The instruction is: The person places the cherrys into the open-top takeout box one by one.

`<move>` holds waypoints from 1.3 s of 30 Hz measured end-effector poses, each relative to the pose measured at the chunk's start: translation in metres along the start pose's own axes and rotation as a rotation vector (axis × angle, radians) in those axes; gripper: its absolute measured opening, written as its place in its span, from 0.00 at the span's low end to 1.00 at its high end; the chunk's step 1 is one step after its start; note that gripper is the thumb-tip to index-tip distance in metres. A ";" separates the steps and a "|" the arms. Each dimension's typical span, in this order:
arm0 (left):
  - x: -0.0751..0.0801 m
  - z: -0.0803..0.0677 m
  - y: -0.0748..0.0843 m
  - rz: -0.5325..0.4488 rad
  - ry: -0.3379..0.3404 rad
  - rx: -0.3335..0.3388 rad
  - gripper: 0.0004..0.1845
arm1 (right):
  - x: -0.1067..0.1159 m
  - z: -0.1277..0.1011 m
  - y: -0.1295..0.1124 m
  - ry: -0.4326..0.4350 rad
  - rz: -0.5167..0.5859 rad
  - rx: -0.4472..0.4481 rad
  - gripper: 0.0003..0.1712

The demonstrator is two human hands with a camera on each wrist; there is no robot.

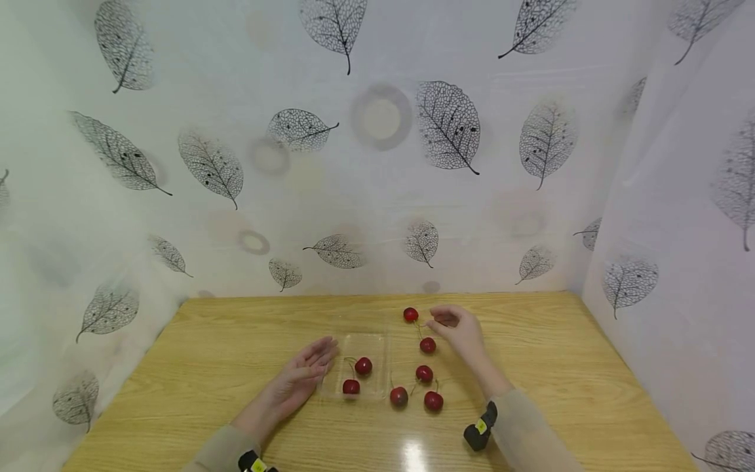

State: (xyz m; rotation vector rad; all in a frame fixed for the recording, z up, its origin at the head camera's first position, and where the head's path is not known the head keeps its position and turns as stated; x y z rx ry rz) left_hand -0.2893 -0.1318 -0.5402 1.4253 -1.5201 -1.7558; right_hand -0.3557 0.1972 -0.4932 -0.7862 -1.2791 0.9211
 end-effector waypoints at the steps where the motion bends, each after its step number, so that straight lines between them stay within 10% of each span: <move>1: 0.000 0.000 0.000 -0.002 -0.001 -0.001 0.44 | 0.001 0.000 0.003 0.002 0.006 -0.004 0.20; 39: -0.002 -0.001 0.000 0.017 0.001 -0.006 0.44 | 0.003 0.007 0.038 0.029 -0.090 -0.049 0.22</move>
Point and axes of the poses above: each hand's wrist, its own z-axis towards the middle knuckle, its own x-axis out of the back of the hand, y = z × x, the point moved 9 cm from there along z, towards the middle knuckle, and after that the axes turned 2 degrees about x, right-handed, at the moved point
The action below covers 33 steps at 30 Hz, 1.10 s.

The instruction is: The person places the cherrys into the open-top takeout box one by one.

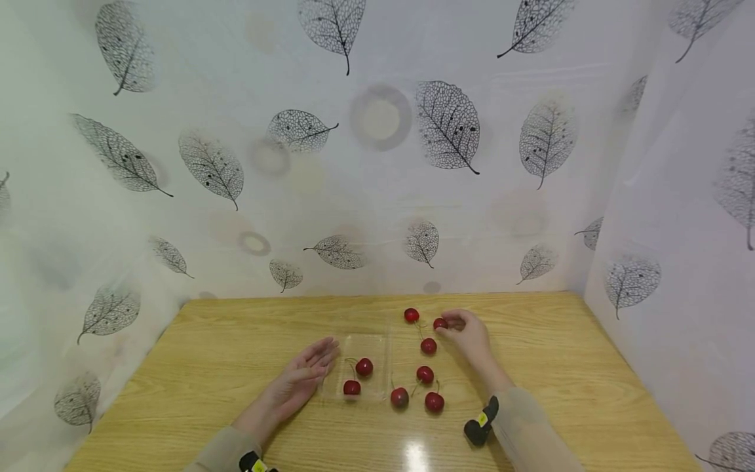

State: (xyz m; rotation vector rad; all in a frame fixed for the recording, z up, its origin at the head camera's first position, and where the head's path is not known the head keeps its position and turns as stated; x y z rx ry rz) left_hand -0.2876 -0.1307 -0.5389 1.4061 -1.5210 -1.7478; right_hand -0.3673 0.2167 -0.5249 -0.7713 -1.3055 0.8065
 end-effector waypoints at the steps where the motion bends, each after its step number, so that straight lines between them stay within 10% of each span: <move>1: 0.000 0.000 0.000 -0.002 -0.003 -0.002 0.44 | 0.000 0.000 0.000 -0.002 -0.005 0.002 0.22; 33: 0.001 -0.002 0.001 -0.029 -0.001 0.024 0.44 | 0.000 0.000 0.000 -0.025 -0.003 -0.034 0.21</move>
Point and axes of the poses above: each hand's wrist, its own z-axis towards the middle knuckle, its own x-axis out of the back of the hand, y = z × x, the point moved 9 cm from there along z, towards the middle knuckle, and after that the axes turned 2 degrees about x, right-handed, at the moved point
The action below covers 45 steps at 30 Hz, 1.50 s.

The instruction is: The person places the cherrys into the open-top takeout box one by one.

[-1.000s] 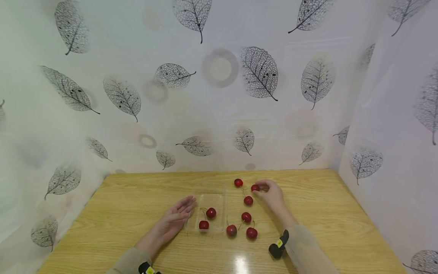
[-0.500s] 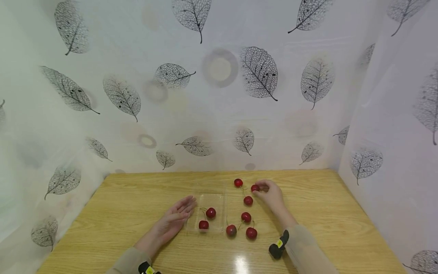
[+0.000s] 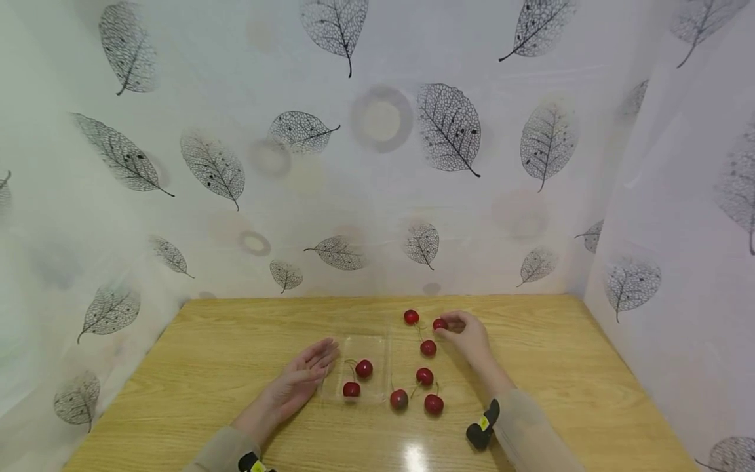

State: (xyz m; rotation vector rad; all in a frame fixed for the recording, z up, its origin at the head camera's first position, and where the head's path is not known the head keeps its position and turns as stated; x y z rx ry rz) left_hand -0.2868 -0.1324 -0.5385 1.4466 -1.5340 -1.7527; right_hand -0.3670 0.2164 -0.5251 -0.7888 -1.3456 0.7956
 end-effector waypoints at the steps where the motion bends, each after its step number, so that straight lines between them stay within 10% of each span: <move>1: 0.000 0.000 0.000 0.002 0.000 0.000 0.44 | 0.000 0.000 0.000 -0.004 0.002 0.001 0.21; 22: 0.002 0.002 0.003 0.034 0.008 -0.018 0.43 | -0.007 -0.005 -0.056 -0.044 0.043 0.099 0.21; 45: 0.005 0.001 -0.002 0.019 0.014 -0.025 0.43 | -0.066 -0.047 -0.114 -0.236 0.224 0.213 0.18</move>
Point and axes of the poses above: each hand's wrist, its own z-axis towards the middle knuckle, its own x-axis out of the back of the hand, y = z × x, the point moved 9 cm from there along z, towards the middle knuckle, and after that the axes turned 2 degrees about x, right-handed, at the moved point
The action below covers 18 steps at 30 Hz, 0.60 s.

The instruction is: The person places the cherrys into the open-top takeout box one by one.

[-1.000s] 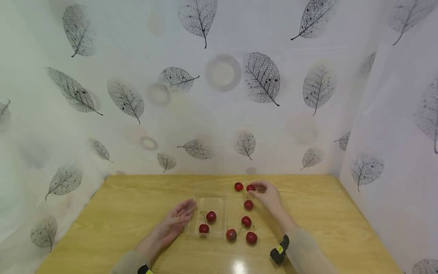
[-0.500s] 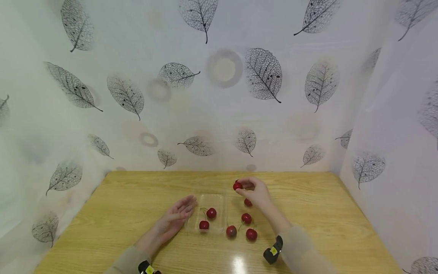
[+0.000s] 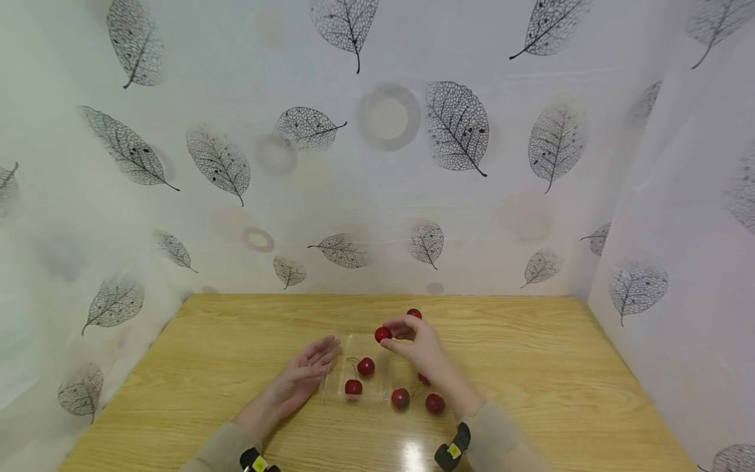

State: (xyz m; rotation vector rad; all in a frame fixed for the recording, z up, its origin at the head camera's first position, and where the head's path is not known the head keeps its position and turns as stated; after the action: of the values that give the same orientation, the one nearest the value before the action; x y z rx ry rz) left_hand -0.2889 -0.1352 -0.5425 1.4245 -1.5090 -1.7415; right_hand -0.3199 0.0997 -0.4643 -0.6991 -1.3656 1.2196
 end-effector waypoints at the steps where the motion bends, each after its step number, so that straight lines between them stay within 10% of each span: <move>1: 0.000 0.000 0.000 0.001 0.000 0.001 0.43 | -0.003 -0.001 -0.001 -0.009 0.001 0.004 0.18; 18: 0.002 0.001 -0.002 0.003 0.008 -0.001 0.43 | -0.038 -0.015 -0.011 -0.166 -0.130 0.208 0.16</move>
State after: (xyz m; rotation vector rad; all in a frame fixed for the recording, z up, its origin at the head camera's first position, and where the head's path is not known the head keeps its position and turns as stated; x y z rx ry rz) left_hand -0.2903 -0.1354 -0.5450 1.4256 -1.5057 -1.7327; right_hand -0.2947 0.0654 -0.4690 -0.3637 -1.3724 1.3146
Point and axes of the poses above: each hand's wrist, its own z-axis towards the middle knuckle, its own x-axis out of the back of the hand, y = z × x, the point moved 9 cm from there along z, towards the middle knuckle, and after that the axes turned 2 degrees about x, right-handed, at the moved point
